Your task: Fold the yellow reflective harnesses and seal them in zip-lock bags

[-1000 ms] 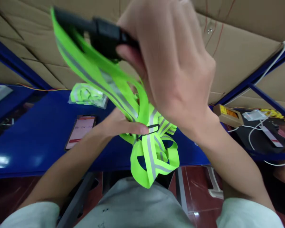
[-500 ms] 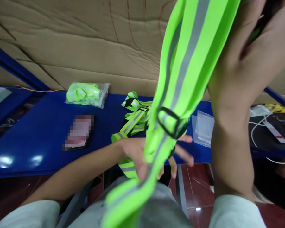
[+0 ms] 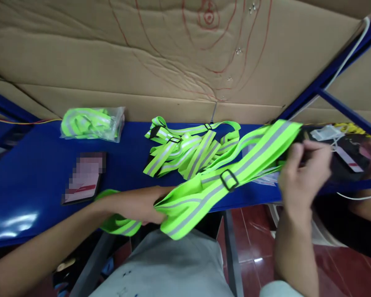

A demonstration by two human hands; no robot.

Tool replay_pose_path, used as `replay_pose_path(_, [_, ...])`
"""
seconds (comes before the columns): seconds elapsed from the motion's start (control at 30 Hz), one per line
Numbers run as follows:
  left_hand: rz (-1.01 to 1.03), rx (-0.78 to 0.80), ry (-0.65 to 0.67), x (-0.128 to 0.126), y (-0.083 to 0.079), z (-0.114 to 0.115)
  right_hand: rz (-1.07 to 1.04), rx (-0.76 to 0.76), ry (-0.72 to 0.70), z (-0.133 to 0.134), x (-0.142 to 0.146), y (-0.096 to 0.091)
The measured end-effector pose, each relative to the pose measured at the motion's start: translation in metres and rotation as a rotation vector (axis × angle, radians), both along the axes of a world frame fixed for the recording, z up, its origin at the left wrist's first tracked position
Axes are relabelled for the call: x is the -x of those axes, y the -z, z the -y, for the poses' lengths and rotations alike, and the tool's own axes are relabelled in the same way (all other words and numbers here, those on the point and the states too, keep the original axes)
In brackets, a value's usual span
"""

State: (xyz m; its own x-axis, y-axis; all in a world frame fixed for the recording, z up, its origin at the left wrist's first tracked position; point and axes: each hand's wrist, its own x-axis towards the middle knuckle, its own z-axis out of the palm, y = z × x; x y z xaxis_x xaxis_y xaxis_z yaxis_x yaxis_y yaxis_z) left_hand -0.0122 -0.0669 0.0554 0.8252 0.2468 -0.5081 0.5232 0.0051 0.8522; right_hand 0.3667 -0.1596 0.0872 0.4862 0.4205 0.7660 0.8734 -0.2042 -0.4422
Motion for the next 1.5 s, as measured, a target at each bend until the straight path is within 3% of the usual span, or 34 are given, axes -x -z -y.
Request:
replay_pose_path(0.1, [-0.186, -0.243, 0.006, 0.001, 0.012, -0.017, -0.2, 0.132, -0.1, 0.015, 0.0, 0.061])
replay_pose_path(0.2, [-0.226, -0.406, 0.067, -0.003, 0.02, -0.026, -0.279, 0.18, -0.123, 0.029, -0.004, 0.105])
replay_pose_path(0.3, [-0.123, -0.52, 0.109, -0.011, 0.022, -0.026, -0.339, 0.196, -0.13, 0.042, -0.009, 0.129])
replay_pose_path(0.4, [-0.023, -0.599, 0.038, -0.022, 0.028, -0.025, -0.372, 0.177, -0.112, 0.048, -0.011, 0.142])
replay_pose_path(0.5, [0.051, -0.777, -0.042, -0.035, 0.043, -0.03, -0.401, 0.141, -0.096, 0.049, -0.01, 0.151])
replay_pose_path(0.6, [0.055, -0.995, -0.089, -0.045, 0.054, -0.032, -0.423, 0.113, -0.064, 0.045, -0.006, 0.155])
replay_pose_path(0.67, [0.004, -1.152, -0.106, -0.049, 0.052, -0.022, -0.427, 0.102, -0.033, 0.042, -0.002, 0.154])
replay_pose_path(0.73, [-0.049, -1.316, -0.147, -0.056, 0.045, 0.003, -0.419, 0.096, -0.004, 0.038, 0.001, 0.152])
replay_pose_path(0.83, [0.099, -1.459, -0.15, -0.073, 0.041, 0.057, -0.39, 0.098, 0.024, 0.032, 0.006, 0.147])
replay_pose_path(0.9, [0.109, -1.492, -0.113, -0.086, 0.049, 0.088, -0.363, 0.112, 0.031, 0.028, 0.007, 0.144])
replay_pose_path(0.97, [0.041, -1.515, -0.11, -0.095, 0.061, 0.104, -0.327, 0.139, 0.021, 0.026, 0.006, 0.141])
replay_pose_path(1.07, [-0.073, -1.527, -0.115, -0.092, 0.08, 0.103, -0.27, 0.202, -0.038, 0.027, -0.001, 0.134])
replay_pose_path(1.2, [-0.098, -1.558, -0.062, -0.064, 0.09, 0.084, -0.235, 0.286, -0.145, 0.035, -0.009, 0.12])
replay_pose_path(1.37, [-0.137, -1.678, -0.056, -0.033, 0.084, 0.07, -0.236, 0.357, -0.21, 0.047, -0.002, 0.105])
replay_pose_path(1.5, [-0.2, -1.644, -0.116, -0.035, 0.067, 0.081, -0.273, 0.369, -0.229, 0.054, 0.009, 0.105])
